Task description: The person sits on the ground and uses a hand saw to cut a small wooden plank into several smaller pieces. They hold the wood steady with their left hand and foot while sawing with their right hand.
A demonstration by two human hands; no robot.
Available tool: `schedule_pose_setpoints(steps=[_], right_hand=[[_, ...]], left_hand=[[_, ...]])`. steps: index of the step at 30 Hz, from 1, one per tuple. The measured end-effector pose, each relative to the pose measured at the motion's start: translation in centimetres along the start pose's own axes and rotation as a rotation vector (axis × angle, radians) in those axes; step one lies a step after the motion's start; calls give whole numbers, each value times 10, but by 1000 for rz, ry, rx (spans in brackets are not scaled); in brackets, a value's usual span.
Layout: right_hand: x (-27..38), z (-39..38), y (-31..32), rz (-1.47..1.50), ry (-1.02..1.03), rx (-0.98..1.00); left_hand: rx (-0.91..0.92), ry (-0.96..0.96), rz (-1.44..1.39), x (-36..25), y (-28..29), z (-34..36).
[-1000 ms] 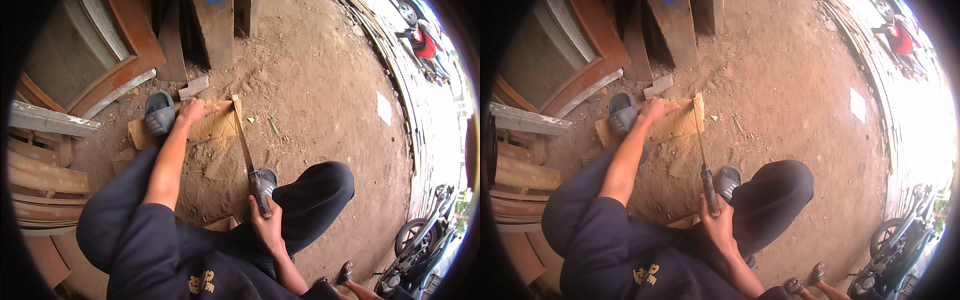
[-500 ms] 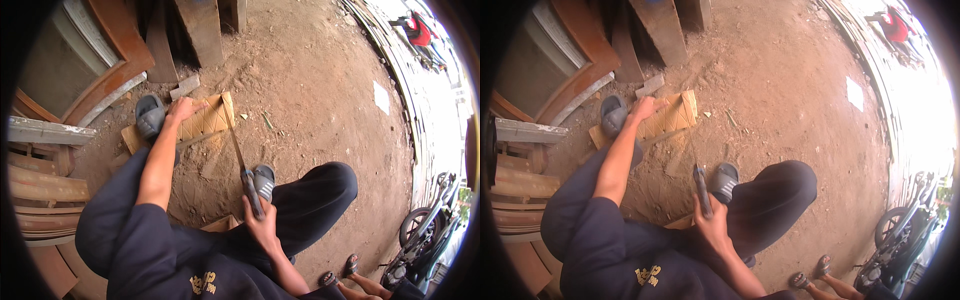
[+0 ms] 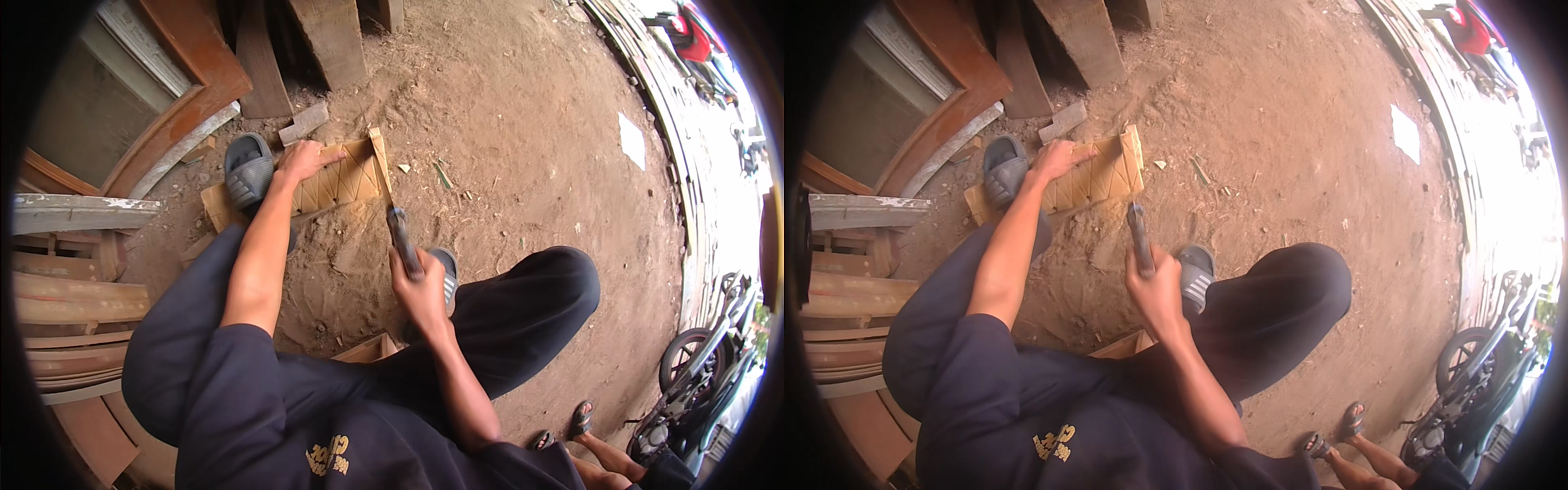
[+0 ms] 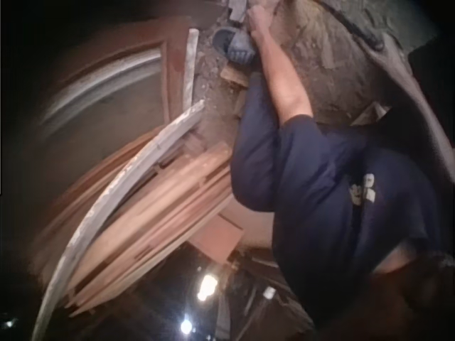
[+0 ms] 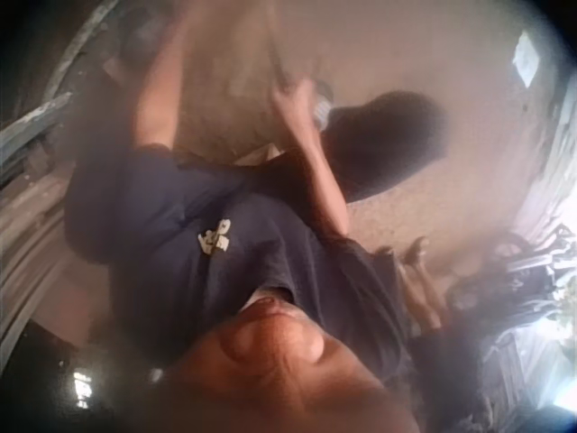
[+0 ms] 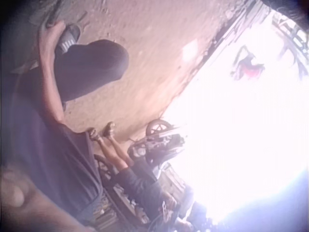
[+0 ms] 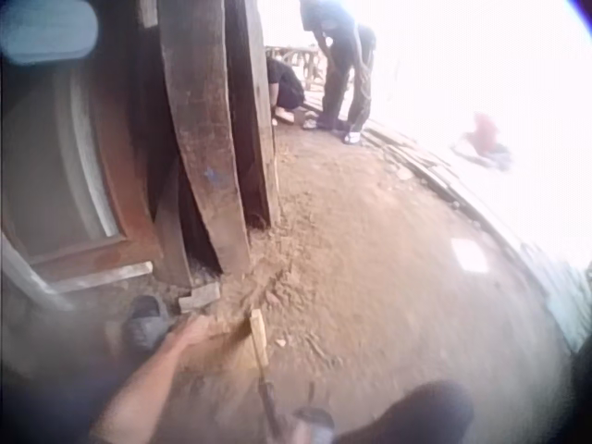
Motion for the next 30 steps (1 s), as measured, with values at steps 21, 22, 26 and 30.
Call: schedule_pose_setpoints(steps=[21,22,26,30], right_hand=[[2,-4,-13,25,68,-68],[15,19,-22,-15,56,-114],[7,-19,-5,-18,92,10],[-17,-69,20,47,64,-37]], left_hand=[[5,54,-41,-12,8,-4],[-25,38,-35,-15,8,1],[-43,83,-7,11,17,-6],[13,52,-46,-9,9,-4]])
Point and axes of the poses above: each hand's wrist, its own z-axis towards the middle knuckle, its own y-axis out of the back of the hand, x = y × z, the point moved 2 cm from there along z, towards the middle knuckle, and after that the axes turned 10 degrees about -y, right-handed, at the moved point
